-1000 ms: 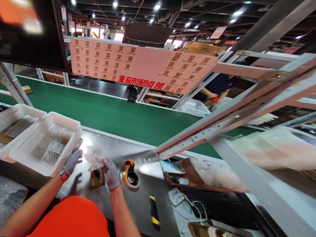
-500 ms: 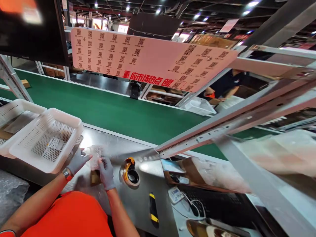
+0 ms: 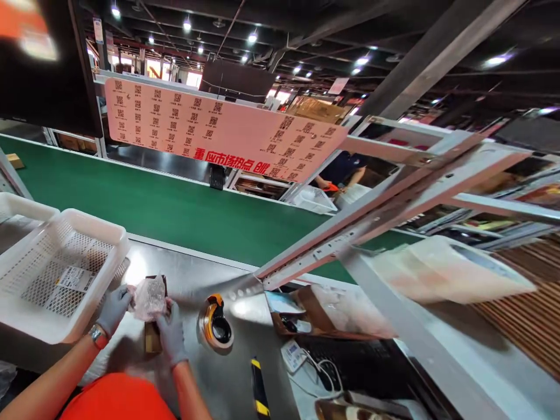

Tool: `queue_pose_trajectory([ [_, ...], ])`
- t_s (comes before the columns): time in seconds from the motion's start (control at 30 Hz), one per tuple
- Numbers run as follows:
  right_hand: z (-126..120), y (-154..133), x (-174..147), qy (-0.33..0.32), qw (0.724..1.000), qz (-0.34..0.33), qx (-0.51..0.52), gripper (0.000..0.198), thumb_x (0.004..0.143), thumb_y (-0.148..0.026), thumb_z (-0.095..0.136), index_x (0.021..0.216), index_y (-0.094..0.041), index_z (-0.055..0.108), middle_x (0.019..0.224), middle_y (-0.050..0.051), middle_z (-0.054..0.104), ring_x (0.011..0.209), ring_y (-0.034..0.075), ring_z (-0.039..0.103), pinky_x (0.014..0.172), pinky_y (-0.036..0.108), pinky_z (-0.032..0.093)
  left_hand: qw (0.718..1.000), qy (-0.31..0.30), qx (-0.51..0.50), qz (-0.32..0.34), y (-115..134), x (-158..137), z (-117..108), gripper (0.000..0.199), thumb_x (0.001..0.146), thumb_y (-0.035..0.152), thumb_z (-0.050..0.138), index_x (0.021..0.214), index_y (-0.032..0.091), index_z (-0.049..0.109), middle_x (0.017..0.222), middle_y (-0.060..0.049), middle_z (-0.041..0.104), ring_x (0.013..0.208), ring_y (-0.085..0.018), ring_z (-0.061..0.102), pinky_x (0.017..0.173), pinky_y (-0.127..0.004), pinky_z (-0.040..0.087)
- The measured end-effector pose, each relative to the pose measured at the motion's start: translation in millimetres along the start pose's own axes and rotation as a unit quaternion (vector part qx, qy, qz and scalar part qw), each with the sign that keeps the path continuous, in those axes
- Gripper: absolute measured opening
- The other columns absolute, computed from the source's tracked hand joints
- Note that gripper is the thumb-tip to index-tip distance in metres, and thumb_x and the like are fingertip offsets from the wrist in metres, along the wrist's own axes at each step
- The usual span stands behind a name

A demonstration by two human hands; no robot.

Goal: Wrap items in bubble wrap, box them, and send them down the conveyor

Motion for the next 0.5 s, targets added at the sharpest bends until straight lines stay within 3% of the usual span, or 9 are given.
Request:
queue_pose_trajectory([
  [0.1,0.4,9.3,-11.9,-0.001,0.997,-0.034,-0.068,0.084,0.080,-0.035,0.074,0.162,-0.022,0.061,0.165,0.017,0.072,0.154,0.035,0.070,0.131,0.051,0.058,0.996,0.001,0.080,0.027,2.6,-15.3,2.6,0.042,0.089,0.063,0.059,0.082,0.023,0.073,0.076,-0.004,0.076,0.073,-0.021,0.065,0.071,-0.033,0.052],
  [0.2,1.5,2.8,-32.5,0.018,0.968,-0.164,-0.188,0.088,0.085,-0.031,0.075,0.170,-0.022,0.054,0.175,0.020,0.063,0.165,0.038,0.060,0.136,0.058,0.054,0.988,-0.023,0.149,0.042,-0.7,-29.9,3.8,0.040,0.094,0.058,0.055,0.087,0.024,0.074,0.084,-0.007,0.082,0.079,-0.025,0.072,0.077,-0.036,0.053],
  [0.3,6.7,-11.7,-57.5,0.037,0.906,-0.332,-0.260,0.066,0.096,-0.026,0.072,0.161,-0.024,0.061,0.162,0.020,0.071,0.153,0.037,0.070,0.125,0.058,0.063,0.980,-0.028,0.192,0.042,-10.8,-38.5,3.0,0.037,0.096,0.054,0.054,0.087,0.024,0.074,0.088,-0.011,0.085,0.081,-0.028,0.075,0.077,-0.038,0.052],
  [0.37,15.8,-18.0,-69.1,-0.021,0.873,-0.406,-0.270,0.049,0.100,-0.019,0.062,0.148,-0.028,0.068,0.145,0.016,0.080,0.137,0.031,0.079,0.114,0.049,0.069,0.977,-0.027,0.208,0.044,-17.8,-41.5,2.6,0.037,0.098,0.052,0.053,0.086,0.024,0.074,0.089,-0.012,0.085,0.081,-0.028,0.075,0.077,-0.038,0.052],
  [0.43,26.9,-18.0,-72.7,-0.124,0.862,-0.411,-0.271,0.048,0.100,-0.013,0.053,0.141,-0.029,0.071,0.135,0.011,0.085,0.127,0.025,0.083,0.108,0.040,0.071,0.975,-0.035,0.217,0.040,-23.4,-43.5,2.7,0.037,0.099,0.049,0.052,0.086,0.024,0.075,0.089,-0.012,0.086,0.082,-0.028,0.076,0.077,-0.038,0.052],
  [0.5,34.3,-12.2,-68.7,-0.190,0.870,-0.359,-0.281,0.053,0.098,-0.011,0.050,0.143,-0.029,0.071,0.133,0.009,0.087,0.123,0.022,0.085,0.106,0.033,0.070,0.973,-0.042,0.225,0.032,-27.4,-45.0,1.7,0.037,0.100,0.046,0.051,0.088,0.023,0.078,0.093,-0.012,0.088,0.086,-0.029,0.079,0.080,-0.038,0.054],
])
Point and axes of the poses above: each hand's wrist, its own x-axis towards the middle knuckle, its own z-axis out of the palm, y = z × x, the point moved 4 cm from there along x, towards the middle knuckle
